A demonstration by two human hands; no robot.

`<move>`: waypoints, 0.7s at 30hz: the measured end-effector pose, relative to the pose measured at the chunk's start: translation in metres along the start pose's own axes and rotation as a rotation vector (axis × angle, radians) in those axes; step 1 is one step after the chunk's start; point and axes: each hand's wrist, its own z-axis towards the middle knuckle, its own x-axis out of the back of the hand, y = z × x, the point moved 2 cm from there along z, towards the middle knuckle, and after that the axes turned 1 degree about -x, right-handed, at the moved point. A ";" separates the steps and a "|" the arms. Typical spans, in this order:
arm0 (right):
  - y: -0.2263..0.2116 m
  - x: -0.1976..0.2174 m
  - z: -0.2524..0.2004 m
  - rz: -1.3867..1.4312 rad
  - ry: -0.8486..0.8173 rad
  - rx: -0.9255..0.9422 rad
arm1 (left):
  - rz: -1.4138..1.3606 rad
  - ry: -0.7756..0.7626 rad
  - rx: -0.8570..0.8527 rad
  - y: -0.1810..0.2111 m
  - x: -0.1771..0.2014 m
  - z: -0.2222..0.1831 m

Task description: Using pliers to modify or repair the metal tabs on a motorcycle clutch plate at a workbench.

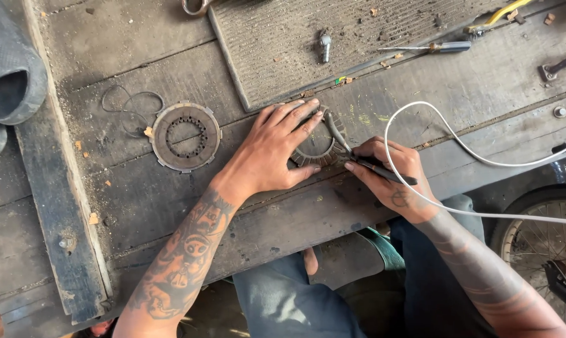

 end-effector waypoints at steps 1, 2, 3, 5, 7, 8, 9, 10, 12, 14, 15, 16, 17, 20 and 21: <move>-0.001 -0.001 0.001 -0.005 0.009 0.005 | -0.003 -0.002 -0.002 -0.001 0.000 0.000; -0.002 -0.002 0.001 -0.010 0.011 0.007 | -0.012 -0.003 -0.001 0.000 -0.003 -0.001; -0.001 -0.002 0.000 -0.009 0.008 0.004 | -0.016 -0.004 0.002 0.000 -0.001 -0.002; 0.001 0.000 -0.002 0.012 0.052 -0.017 | -0.058 -0.041 0.015 0.001 0.003 0.000; 0.012 0.005 -0.008 0.032 0.070 -0.035 | -0.094 -0.054 0.010 0.002 0.013 -0.001; 0.018 0.005 -0.012 0.057 0.085 -0.059 | -0.134 -0.073 0.012 0.002 0.018 -0.003; 0.015 0.003 -0.010 0.060 0.086 -0.059 | -0.132 -0.075 0.013 0.003 0.017 -0.003; 0.011 0.002 -0.008 0.040 0.067 -0.041 | -0.155 -0.065 0.010 0.004 0.016 -0.004; 0.008 -0.001 -0.007 0.022 0.045 -0.024 | -0.179 -0.053 0.012 0.004 0.008 -0.003; 0.010 -0.002 -0.006 0.017 0.045 -0.020 | -0.171 0.042 0.010 0.003 -0.003 -0.002; 0.008 -0.004 -0.006 0.017 0.042 -0.021 | -0.173 0.043 0.013 0.002 -0.007 -0.001; 0.005 -0.005 -0.004 0.002 0.036 0.006 | -0.143 0.048 0.014 0.001 -0.010 -0.001; 0.003 -0.006 -0.003 -0.014 0.031 0.033 | -0.113 0.054 0.015 0.000 -0.012 0.000; 0.004 -0.006 -0.004 -0.024 0.018 0.039 | -0.093 0.043 0.031 0.001 -0.011 0.002; 0.004 -0.007 -0.004 -0.023 0.017 0.040 | -0.092 0.043 0.032 0.001 -0.009 0.002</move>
